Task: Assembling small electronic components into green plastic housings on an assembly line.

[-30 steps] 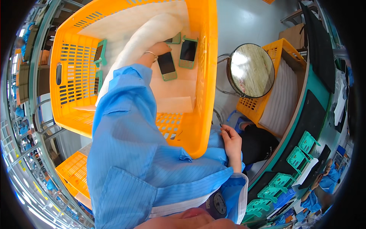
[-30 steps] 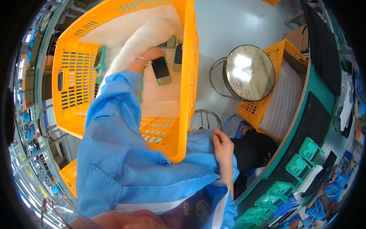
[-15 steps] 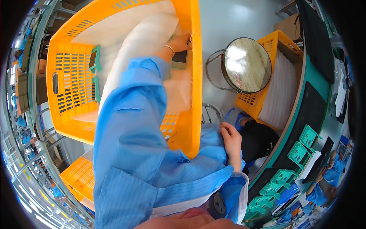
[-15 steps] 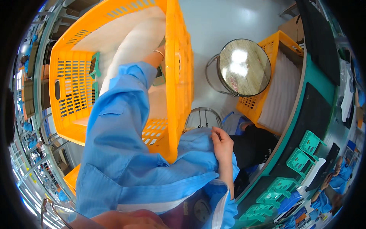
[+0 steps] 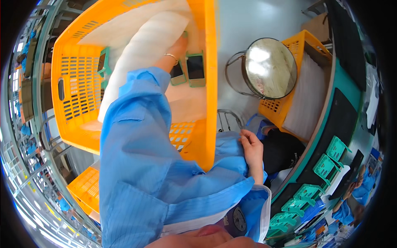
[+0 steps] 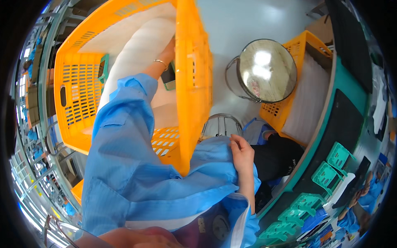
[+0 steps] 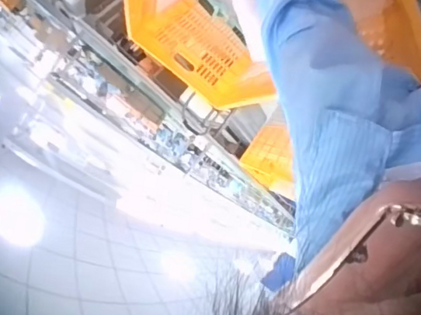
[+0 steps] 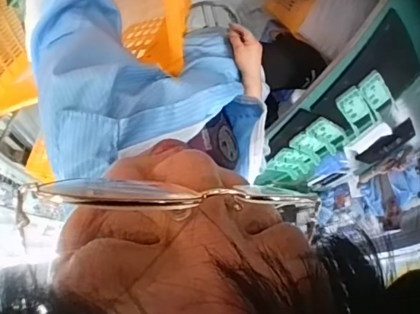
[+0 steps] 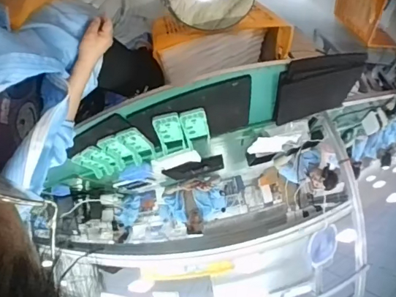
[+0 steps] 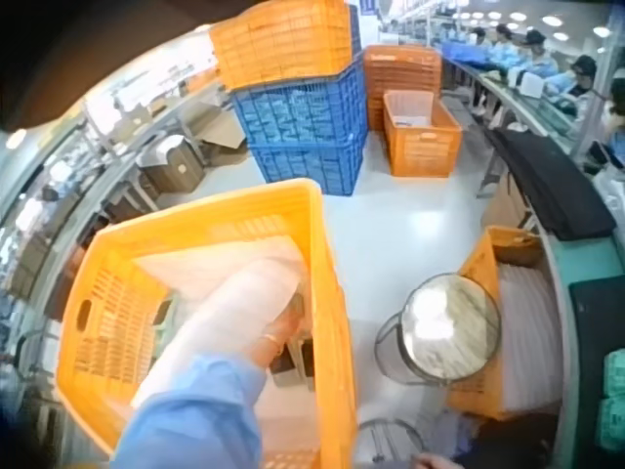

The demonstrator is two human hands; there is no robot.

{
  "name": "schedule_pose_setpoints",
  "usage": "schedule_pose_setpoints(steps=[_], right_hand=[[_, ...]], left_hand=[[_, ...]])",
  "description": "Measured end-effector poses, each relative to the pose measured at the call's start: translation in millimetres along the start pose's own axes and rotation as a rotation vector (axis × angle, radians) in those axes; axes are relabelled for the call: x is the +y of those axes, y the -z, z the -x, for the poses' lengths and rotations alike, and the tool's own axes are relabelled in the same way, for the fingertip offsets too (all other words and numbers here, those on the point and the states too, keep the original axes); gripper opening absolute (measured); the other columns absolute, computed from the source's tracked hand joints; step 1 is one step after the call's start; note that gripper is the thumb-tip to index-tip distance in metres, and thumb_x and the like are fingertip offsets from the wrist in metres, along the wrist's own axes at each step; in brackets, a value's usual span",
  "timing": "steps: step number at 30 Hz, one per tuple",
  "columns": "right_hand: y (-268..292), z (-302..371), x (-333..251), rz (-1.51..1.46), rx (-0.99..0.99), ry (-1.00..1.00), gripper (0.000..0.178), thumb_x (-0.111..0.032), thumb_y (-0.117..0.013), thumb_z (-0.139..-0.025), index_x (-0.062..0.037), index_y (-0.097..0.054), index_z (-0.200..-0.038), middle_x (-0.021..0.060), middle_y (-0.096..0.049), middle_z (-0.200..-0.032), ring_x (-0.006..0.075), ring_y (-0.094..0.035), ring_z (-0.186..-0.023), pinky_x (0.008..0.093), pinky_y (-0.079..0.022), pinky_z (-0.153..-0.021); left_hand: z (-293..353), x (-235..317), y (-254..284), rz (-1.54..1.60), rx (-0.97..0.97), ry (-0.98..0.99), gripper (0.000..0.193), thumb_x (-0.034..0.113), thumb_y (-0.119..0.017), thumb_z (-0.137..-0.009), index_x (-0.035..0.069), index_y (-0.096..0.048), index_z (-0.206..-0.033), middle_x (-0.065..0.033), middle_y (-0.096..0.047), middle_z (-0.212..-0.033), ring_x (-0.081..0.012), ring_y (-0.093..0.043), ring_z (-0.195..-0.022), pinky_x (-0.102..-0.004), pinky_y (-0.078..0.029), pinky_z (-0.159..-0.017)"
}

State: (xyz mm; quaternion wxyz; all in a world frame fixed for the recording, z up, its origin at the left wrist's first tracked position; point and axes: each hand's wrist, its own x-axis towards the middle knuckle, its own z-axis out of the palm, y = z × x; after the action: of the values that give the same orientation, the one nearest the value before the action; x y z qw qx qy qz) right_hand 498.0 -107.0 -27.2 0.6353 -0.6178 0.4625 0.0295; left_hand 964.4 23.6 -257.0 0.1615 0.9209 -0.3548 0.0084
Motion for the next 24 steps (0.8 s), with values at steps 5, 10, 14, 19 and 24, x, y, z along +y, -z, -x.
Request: schedule_pose_setpoints(steps=[5, 10, 14, 19, 24], right_hand=[[1, 0, 21, 0.262, 0.09, 0.133, 0.027, -0.021, -0.06, -0.084, -0.0066, -0.066, -0.105, 0.0142, -0.067, -0.097, 0.0273, -0.066, -0.09, 0.0342, -0.051, -0.081], [-9, -9, 24, 0.342, 0.089, 0.257, 0.024, -0.021, -0.058, -0.082, -0.0085, -0.066, -0.101, 0.0136, -0.067, -0.096, 0.0289, -0.065, -0.088, 0.0362, -0.052, -0.078], [-2, -12, 33, 0.289, 0.089, 0.257, 0.024, -0.017, -0.055, -0.082, -0.0079, -0.066, -0.101, 0.0136, -0.067, -0.096, 0.0312, -0.063, -0.09, 0.0397, -0.05, -0.08], [2, -8, 28, 0.245, 0.103, 0.255, 0.026, -0.018, -0.055, -0.083, -0.0081, -0.066, -0.104, 0.0124, -0.068, -0.097, 0.0289, -0.064, -0.091, 0.0373, -0.05, -0.082], [7, 1, 22, 0.309, 0.094, 0.283, 0.026, -0.018, -0.055, -0.084, -0.0086, -0.065, -0.106, 0.011, -0.068, -0.098, 0.0274, -0.065, -0.09, 0.036, -0.051, -0.081]], left_hand=[[28, 95, -31, 0.195, -0.114, -0.117, 0.038, 0.028, -0.056, -0.086, 0.006, -0.058, -0.116, -0.0187, -0.064, -0.104, -0.0326, -0.061, -0.097, -0.0394, -0.048, -0.08], [51, 251, -65, 0.44, -0.316, -0.395, 0.037, 0.024, -0.057, -0.085, 0.005, -0.057, -0.116, -0.0177, -0.064, -0.104, -0.0314, -0.061, -0.097, -0.0385, -0.048, -0.08], [30, 279, -41, 0.43, -0.405, -0.499, 0.036, 0.021, -0.057, -0.084, 0.004, -0.057, -0.115, -0.0169, -0.064, -0.104, -0.0305, -0.061, -0.097, -0.0378, -0.048, -0.079], [5, 260, 37, 0.309, -0.483, -0.456, 0.035, 0.018, -0.058, -0.083, 0.003, -0.057, -0.115, -0.016, -0.065, -0.104, -0.0293, -0.061, -0.097, -0.037, -0.049, -0.079], [-3, 205, 154, 0.109, -0.556, -0.299, 0.034, 0.014, -0.059, -0.083, 0.002, -0.057, -0.114, -0.015, -0.065, -0.104, -0.0281, -0.061, -0.097, -0.0361, -0.049, -0.079]])
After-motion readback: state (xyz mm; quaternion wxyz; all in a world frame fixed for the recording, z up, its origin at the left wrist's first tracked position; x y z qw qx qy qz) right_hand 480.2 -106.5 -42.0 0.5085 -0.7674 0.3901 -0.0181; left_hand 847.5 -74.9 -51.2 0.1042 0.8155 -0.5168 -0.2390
